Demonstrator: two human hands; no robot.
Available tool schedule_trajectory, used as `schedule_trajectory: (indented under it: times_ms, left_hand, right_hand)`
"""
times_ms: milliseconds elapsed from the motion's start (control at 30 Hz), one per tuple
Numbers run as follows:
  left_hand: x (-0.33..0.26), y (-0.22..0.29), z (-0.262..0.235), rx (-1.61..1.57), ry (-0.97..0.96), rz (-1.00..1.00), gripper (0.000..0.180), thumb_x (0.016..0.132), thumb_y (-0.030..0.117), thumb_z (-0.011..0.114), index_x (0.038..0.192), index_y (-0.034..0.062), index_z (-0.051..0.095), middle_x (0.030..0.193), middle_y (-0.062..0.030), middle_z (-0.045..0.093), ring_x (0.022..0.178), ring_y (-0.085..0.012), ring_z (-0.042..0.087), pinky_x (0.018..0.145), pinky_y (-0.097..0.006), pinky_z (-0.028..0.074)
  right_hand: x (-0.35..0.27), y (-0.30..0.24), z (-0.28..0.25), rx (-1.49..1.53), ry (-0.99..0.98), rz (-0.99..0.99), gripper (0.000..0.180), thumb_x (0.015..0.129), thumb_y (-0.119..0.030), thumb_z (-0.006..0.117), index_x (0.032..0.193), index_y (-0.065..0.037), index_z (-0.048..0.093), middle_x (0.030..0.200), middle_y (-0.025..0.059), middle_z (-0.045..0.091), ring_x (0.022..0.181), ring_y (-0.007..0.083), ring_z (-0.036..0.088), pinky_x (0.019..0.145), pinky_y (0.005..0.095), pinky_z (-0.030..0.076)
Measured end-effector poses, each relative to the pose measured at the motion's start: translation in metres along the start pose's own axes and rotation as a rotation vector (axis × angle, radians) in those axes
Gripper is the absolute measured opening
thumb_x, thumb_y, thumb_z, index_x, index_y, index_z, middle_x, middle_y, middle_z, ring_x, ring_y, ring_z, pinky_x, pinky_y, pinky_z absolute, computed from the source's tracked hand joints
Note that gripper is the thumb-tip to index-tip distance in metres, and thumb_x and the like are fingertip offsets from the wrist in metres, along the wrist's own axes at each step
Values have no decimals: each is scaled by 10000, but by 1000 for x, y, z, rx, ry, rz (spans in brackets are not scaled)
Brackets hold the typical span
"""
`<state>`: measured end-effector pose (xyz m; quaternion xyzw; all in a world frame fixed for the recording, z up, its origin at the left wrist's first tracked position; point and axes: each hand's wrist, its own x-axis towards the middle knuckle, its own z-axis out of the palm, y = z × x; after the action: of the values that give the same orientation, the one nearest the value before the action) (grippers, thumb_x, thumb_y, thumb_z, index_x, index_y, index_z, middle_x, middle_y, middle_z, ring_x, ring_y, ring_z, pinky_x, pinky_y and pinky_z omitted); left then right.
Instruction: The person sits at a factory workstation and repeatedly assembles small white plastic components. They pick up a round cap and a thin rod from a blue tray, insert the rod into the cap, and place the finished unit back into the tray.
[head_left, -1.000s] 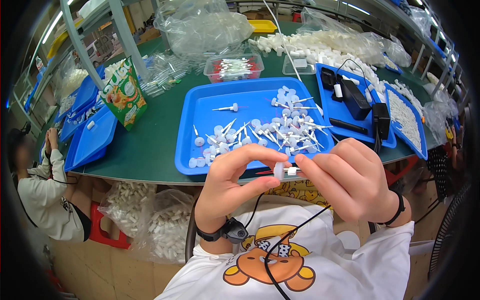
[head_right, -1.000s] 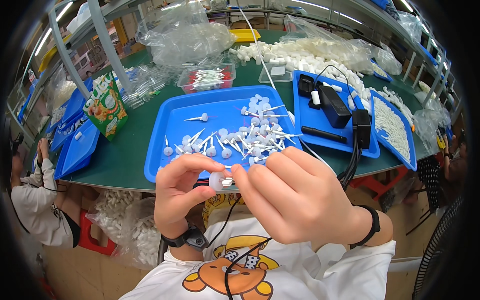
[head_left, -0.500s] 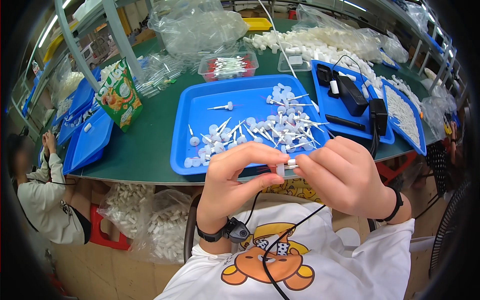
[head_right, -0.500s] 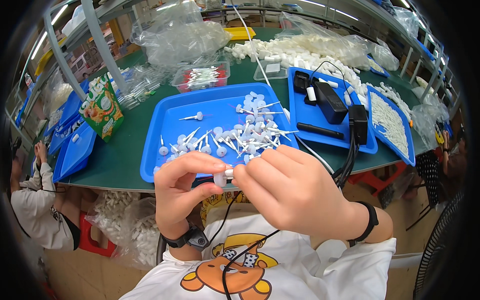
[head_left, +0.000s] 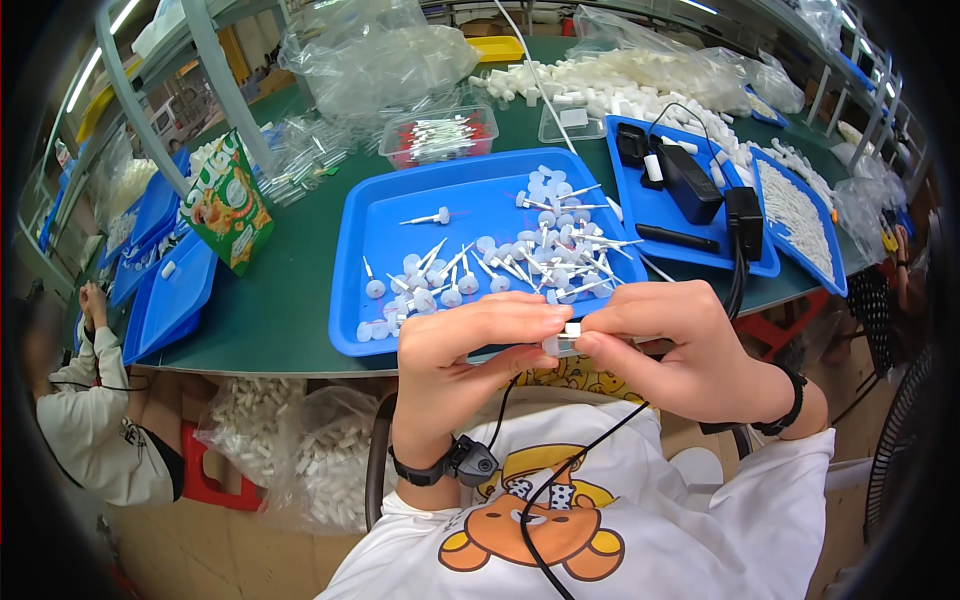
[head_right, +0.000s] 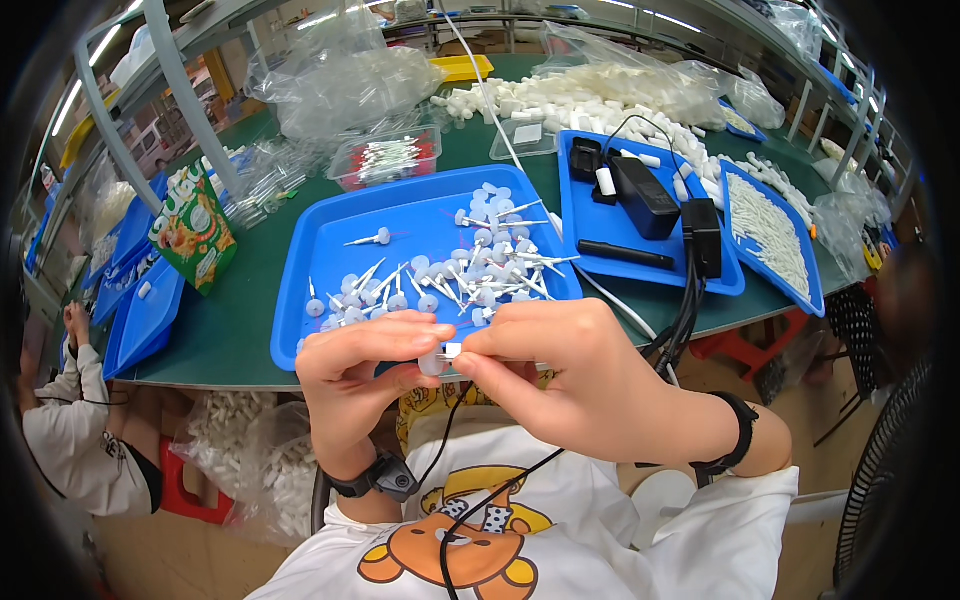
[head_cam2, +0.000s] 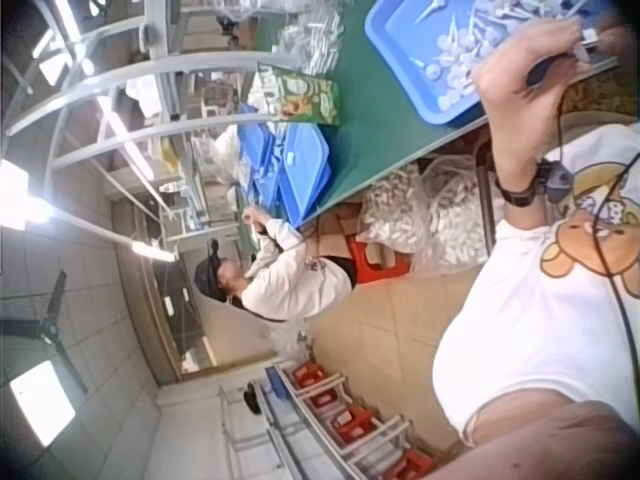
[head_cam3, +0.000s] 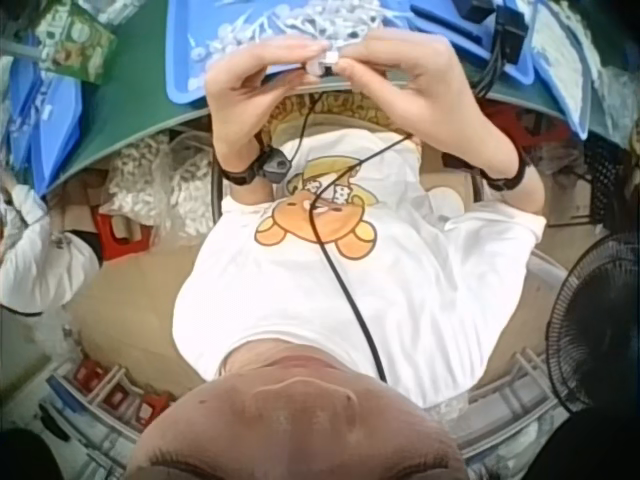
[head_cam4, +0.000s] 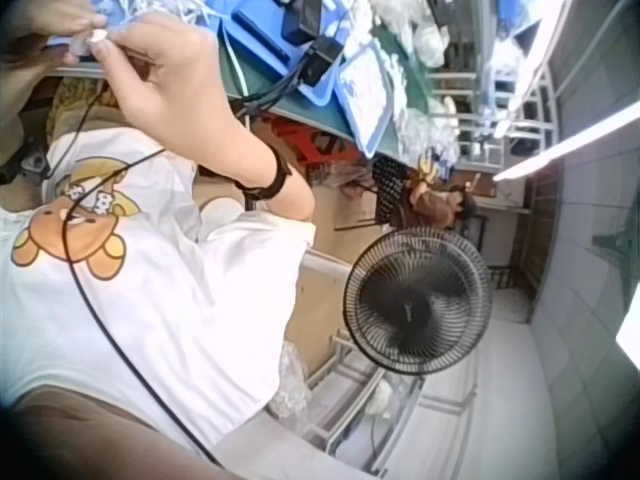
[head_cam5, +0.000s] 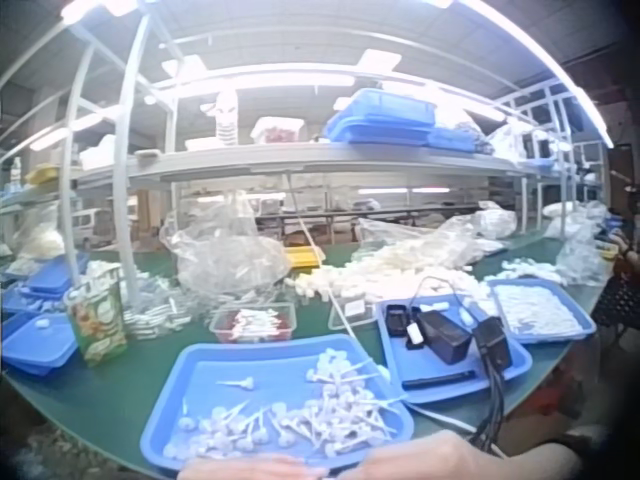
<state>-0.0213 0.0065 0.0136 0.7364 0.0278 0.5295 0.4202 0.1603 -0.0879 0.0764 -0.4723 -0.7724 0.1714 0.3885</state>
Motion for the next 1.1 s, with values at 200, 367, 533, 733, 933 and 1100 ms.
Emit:
schedule_trajectory:
  times_ms: [200,367,533,733,933,1100]
  left_hand:
    - [0,0,3,25,-9,25,257,682,-34,753,932,7,714,920,-129,716,832,-216,701,887,-416,518]
    - [1,4,2,95,-62,21,262,676,-29,757,932,6,716,905,-127,718,818,-205,701,868,-395,520]
    - [-1,0,9,33,-33,12,271,669,-35,758,934,4,715,901,-128,718,820,-211,697,849,-373,521]
    - [0,-5,20,101,6,-16,273,657,-52,756,923,-5,714,905,-128,716,843,-226,693,835,-362,521]
    - [1,-9,21,135,-59,7,272,651,-18,772,916,-8,711,899,-122,712,827,-226,677,830,-362,512]
    - [-12,-9,5,25,135,-142,268,752,46,743,991,-33,654,868,-136,672,797,-194,636,731,-308,487]
  right_hand:
    - [-1,0,-4,246,-73,197,113,859,-52,624,883,39,687,665,78,614,564,96,525,505,250,405]
    - [-2,0,-8,249,-116,227,139,866,-71,627,908,44,691,686,75,631,586,77,540,524,241,429]
    - [-5,-4,-11,392,-121,355,178,892,-105,617,918,55,690,708,52,642,611,58,558,538,212,451]
    - [-12,1,-7,532,-67,501,218,917,-140,595,921,60,681,722,18,629,622,36,547,528,194,439]
    - [-25,20,-35,197,-168,441,260,916,-205,603,952,42,676,820,84,677,744,99,609,671,269,500]
    - [-37,71,-125,76,354,590,255,934,-194,544,997,19,668,811,79,664,711,109,620,662,243,518]
